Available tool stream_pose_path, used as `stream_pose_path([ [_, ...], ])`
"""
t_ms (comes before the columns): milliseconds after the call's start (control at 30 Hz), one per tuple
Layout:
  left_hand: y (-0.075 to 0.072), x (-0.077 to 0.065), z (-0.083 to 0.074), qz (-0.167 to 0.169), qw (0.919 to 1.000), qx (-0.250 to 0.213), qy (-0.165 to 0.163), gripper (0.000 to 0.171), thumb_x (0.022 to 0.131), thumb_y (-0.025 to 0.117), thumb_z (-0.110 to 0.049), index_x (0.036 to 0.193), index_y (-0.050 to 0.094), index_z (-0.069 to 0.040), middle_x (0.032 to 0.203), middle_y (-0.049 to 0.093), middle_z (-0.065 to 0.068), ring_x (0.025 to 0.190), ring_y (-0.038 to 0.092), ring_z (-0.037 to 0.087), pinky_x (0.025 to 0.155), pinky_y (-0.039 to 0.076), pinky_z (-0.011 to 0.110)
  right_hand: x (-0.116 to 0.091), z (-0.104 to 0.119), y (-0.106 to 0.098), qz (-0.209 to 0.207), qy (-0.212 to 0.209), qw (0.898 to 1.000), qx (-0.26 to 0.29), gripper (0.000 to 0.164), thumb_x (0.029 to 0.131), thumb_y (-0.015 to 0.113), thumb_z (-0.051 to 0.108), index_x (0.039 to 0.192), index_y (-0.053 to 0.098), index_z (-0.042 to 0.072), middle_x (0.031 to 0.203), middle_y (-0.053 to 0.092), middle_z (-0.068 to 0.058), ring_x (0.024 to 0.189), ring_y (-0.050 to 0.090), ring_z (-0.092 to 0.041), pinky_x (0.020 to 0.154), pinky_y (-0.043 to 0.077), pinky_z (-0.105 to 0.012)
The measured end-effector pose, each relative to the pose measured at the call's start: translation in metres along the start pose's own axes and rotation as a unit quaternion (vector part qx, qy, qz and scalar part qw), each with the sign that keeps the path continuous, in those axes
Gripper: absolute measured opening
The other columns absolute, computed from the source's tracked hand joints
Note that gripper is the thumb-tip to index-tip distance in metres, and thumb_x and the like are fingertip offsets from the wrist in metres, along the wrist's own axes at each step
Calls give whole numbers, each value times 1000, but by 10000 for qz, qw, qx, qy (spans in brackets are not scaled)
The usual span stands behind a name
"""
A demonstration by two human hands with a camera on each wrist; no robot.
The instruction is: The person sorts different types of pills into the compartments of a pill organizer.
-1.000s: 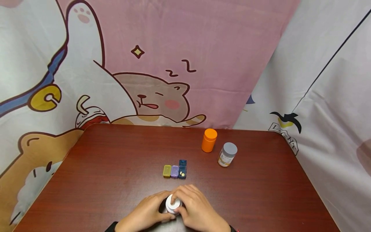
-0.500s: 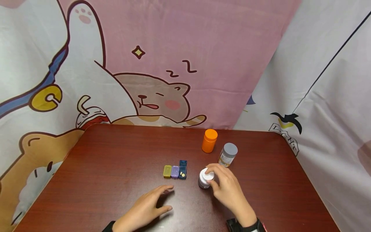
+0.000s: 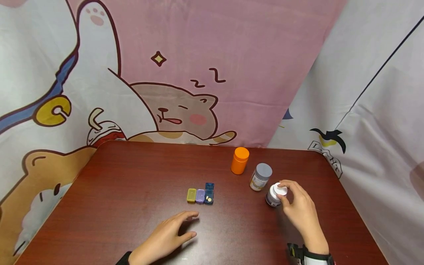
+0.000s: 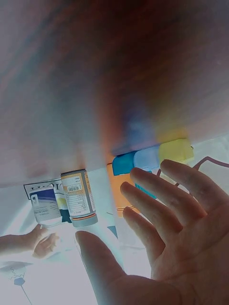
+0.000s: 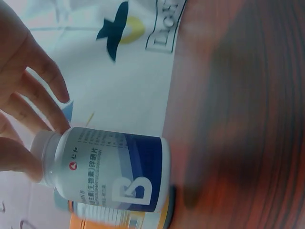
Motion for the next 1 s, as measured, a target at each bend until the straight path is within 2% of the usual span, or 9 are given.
stream_pose_path([
  [133, 0, -1, 0, -13, 10000, -5, 26, 48, 81, 62, -38, 124, 50, -19, 121, 53, -9, 109, 51, 15, 87, 42, 41, -1, -13, -2, 18, 193, 9998, -98, 43, 65, 73, -6, 102, 58, 10, 103, 59, -7, 98, 53, -31, 75, 38, -46],
  [567, -2, 2, 1, 42, 9999, -130, -43, 46, 81, 61, -37, 123, 51, -20, 119, 54, -8, 108, 51, 15, 87, 42, 40, -5, -30, 3, 130, 289, 9994, -114, 39, 68, 69, -7, 101, 58, 10, 104, 58, -8, 97, 53, -31, 75, 38, -46],
  [833, -3, 3, 3, 64, 9998, -140, -122, 45, 81, 62, -36, 122, 52, -20, 120, 54, -7, 110, 50, 15, 89, 41, 41, -2, -24, -4, 135, 134, 9998, -30, 36, 70, 69, -6, 102, 61, 8, 110, 57, -7, 102, 51, -31, 81, 36, -45],
  [1000, -4, 2, 4, 98, 9998, -140, -126, 44, 82, 60, -36, 123, 52, -21, 121, 53, -7, 109, 50, 15, 88, 41, 42, 0, -4, -16, -168, -51, 9997, -152, 26, 73, 68, -1, 96, 63, 10, 106, 58, -4, 98, 51, -27, 79, 36, -40],
])
Point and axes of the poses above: each hand's wrist, its own x-axis towards the middle knuckle, its own y-axis out of the palm, z = x × y, the point moved 10 cm from there along x, towards the middle knuckle
